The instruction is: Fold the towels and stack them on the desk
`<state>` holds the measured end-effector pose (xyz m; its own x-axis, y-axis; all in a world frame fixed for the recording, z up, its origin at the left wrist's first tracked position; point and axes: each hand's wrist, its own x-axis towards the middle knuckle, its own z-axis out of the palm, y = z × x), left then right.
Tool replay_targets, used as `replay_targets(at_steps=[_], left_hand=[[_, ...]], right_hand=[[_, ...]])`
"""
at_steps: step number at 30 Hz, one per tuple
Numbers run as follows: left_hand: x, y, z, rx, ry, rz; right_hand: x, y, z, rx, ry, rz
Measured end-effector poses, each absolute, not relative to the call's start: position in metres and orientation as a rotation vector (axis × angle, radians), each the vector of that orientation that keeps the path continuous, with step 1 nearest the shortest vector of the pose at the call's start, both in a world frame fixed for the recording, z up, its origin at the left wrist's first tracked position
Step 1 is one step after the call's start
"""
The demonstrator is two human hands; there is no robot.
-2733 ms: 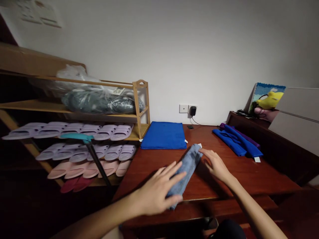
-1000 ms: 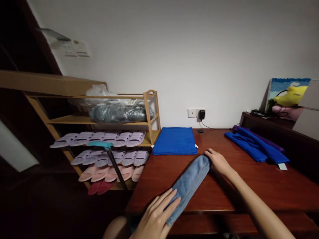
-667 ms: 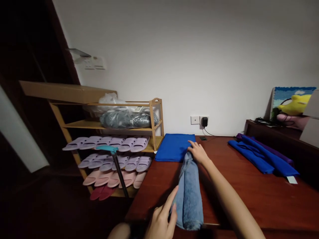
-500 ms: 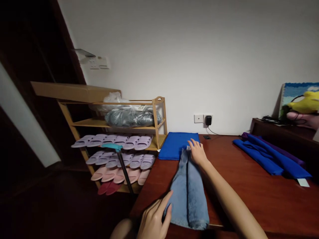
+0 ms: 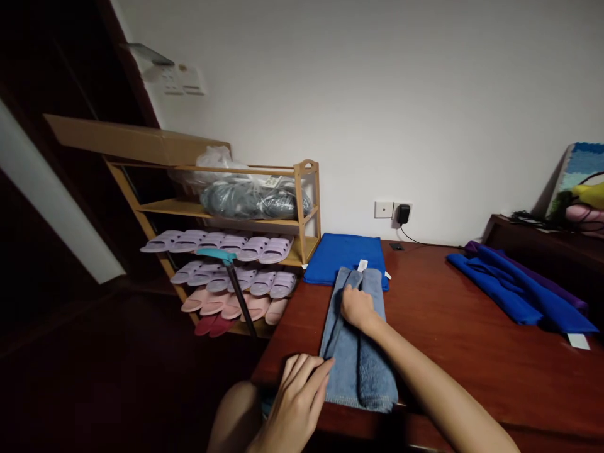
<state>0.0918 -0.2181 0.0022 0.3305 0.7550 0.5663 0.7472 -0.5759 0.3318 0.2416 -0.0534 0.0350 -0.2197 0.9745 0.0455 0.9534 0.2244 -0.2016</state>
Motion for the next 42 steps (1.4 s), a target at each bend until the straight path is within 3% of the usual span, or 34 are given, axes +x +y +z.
replay_targets(at_steps=[5, 12, 20, 25, 31, 42], left_hand=[[0.088, -0.194, 0.025, 2.494, 1.287, 1.003], [0.087, -0.146, 0.001, 2.662, 1.332, 0.485], [0.088, -0.148, -0.003, 2.641, 1.347, 0.431], [0.088, -0.146, -0.005, 2.64, 1.338, 0.433], [0.088, -0.148, -0.002, 2.648, 1.362, 0.384], [0.048, -0.175, 0.001, 2.746, 1.44, 0.364]], right_hand=[[0.282, -0.038, 0.046, -1.768, -2.164, 0.227], [0.404, -0.033, 0.032, -1.994, -1.944, 0.152], [0.545, -0.077, 0.0, -2.354, -1.794, -0.028], [0.558, -0.085, -0.025, -2.35, -1.78, -0.315], [0.556, -0.086, -0.063, -2.407, -1.925, 0.002], [0.592, -0.108, -0.069, -2.344, -1.895, 0.055]])
